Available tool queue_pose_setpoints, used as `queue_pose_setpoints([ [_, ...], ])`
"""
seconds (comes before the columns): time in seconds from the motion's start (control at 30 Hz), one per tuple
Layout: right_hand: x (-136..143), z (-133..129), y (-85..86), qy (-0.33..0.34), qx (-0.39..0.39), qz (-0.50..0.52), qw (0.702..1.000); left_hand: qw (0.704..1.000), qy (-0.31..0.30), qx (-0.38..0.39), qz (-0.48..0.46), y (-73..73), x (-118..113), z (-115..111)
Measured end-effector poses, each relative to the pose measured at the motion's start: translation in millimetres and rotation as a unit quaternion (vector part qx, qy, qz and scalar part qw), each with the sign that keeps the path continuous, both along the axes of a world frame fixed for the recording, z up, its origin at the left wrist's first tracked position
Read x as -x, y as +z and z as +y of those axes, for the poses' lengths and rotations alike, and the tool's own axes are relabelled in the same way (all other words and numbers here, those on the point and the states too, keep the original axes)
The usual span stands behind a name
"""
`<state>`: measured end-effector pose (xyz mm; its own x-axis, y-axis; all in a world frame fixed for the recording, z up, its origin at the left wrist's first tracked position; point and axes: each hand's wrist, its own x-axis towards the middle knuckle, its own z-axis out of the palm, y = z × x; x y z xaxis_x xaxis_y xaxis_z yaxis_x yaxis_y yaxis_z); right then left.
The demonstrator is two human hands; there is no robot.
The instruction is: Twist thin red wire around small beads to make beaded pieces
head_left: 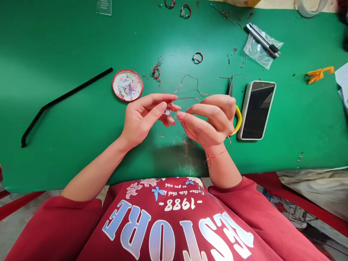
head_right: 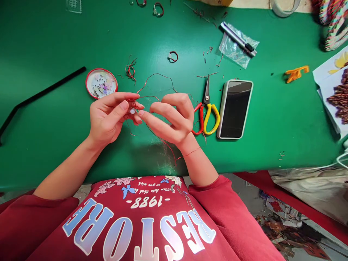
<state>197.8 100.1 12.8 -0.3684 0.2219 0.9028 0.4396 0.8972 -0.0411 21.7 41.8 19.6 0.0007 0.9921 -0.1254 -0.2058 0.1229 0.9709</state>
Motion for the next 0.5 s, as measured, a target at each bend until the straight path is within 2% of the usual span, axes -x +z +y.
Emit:
queue_pose_setpoints([
  [0.23, 1.5, -1.3, -1.6, -0.003, 0.014, 0.038, 0.999, 0.997, 0.035, -0.052, 0.041, 1.0, -5.0, -0.1],
  [0.5, -2.8, -2.1, -2.3, -0.003, 0.04, 0.043, 0.998, 0.998, 0.023, -0.022, 0.047, 1.4, -5.2, -0.8],
])
